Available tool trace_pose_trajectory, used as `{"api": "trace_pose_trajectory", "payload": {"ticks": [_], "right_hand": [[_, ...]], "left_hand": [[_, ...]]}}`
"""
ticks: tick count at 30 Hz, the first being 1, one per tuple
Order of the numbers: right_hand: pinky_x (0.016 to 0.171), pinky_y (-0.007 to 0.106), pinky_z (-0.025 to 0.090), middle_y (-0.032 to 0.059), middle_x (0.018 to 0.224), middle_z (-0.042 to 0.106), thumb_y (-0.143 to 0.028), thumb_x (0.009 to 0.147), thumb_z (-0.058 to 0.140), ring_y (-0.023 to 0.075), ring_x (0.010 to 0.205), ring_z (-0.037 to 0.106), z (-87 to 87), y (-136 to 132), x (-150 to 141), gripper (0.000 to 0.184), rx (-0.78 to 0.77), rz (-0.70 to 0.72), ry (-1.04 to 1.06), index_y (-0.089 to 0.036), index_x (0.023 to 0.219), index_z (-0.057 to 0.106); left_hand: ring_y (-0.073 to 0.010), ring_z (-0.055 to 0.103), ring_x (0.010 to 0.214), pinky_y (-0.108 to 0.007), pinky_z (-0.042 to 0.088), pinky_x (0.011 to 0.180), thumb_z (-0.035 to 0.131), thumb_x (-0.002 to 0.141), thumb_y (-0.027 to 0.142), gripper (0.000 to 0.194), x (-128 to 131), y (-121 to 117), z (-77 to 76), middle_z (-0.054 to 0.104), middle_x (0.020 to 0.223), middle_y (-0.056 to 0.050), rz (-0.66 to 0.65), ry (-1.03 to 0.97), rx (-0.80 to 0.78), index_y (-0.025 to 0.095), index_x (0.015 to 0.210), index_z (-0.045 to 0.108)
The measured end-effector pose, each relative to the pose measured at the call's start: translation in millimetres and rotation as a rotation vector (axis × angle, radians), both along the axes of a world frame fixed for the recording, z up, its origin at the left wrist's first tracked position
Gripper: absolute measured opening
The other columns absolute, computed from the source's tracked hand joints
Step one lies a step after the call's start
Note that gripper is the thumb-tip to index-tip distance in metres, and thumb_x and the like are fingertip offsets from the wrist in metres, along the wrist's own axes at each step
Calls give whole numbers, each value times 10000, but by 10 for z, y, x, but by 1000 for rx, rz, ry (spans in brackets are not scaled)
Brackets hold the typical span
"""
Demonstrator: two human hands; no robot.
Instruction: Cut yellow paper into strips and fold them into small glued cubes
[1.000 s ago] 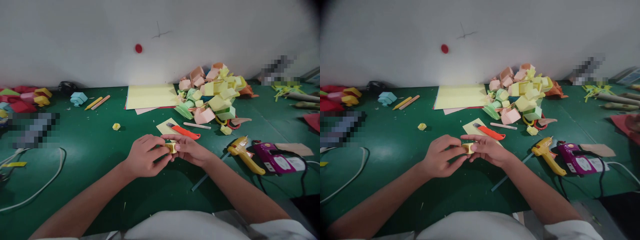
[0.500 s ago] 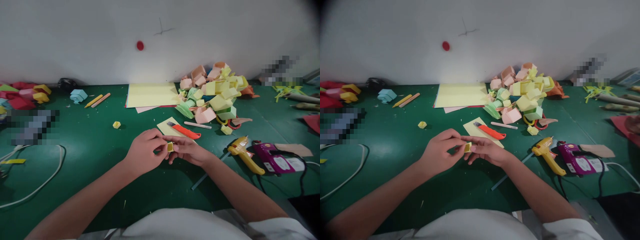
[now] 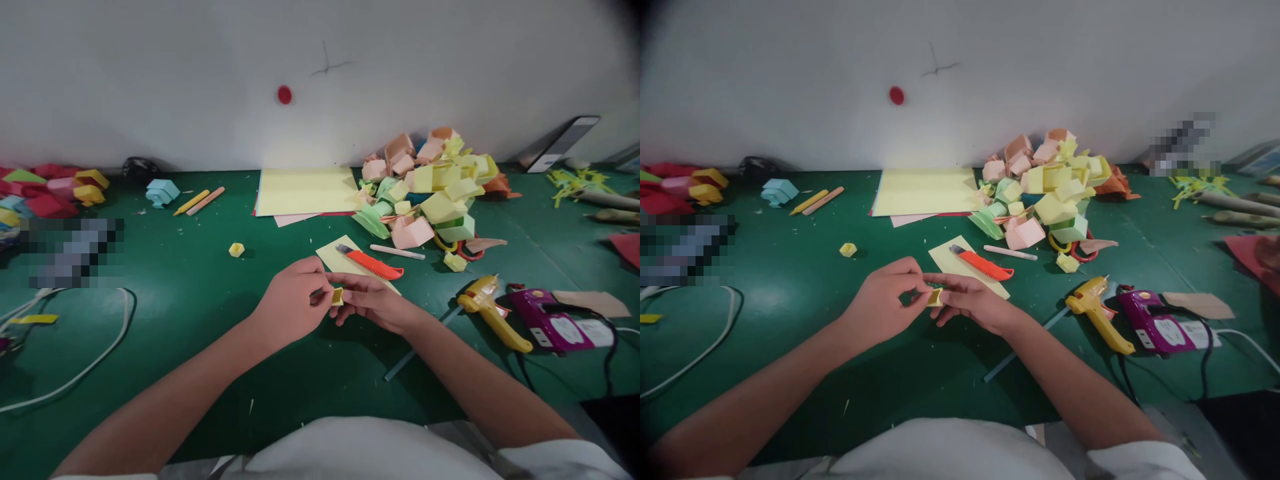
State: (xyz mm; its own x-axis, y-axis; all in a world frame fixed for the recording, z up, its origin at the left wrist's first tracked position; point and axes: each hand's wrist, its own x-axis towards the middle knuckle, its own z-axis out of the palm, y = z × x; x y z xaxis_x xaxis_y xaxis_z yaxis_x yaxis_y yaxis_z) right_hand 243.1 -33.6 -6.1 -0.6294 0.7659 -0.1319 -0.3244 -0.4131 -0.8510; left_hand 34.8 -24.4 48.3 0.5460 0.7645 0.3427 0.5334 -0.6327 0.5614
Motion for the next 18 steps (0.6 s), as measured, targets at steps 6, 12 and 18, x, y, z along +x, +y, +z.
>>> {"api": "trace_pose_trajectory", "payload": {"ticks": [6,12,18], "right_hand": [[698,263,613,56,954,741,-353,855,784,137,769,700,31,11,-9,465,-37,-100,-81,-202,1274,649],[677,245,612,40,936,742,-362,813,824,123,757,683,63,29,7,344,-12,-197,-104,-217,1088,677],[665,206,609,7,937,702,-297,750,871,100,767,666,61,35,6,321,10,-268,-106,-232,1040,750]], "left_hand": [[-109,581,675,-244,430,564,677,876,239,96,1,77,35,646,912,3,73,-26,-264,248,881,772],[-277,613,1038,-388,515,874,647,899,356,317,-472,316,-102,632,1196,-102,495,153,107,199,1175,657],[-378,612,1062,-483,510,878,652,863,388,377,-1103,611,-394,680,1106,-161,721,434,-9,152,1156,622]]}}
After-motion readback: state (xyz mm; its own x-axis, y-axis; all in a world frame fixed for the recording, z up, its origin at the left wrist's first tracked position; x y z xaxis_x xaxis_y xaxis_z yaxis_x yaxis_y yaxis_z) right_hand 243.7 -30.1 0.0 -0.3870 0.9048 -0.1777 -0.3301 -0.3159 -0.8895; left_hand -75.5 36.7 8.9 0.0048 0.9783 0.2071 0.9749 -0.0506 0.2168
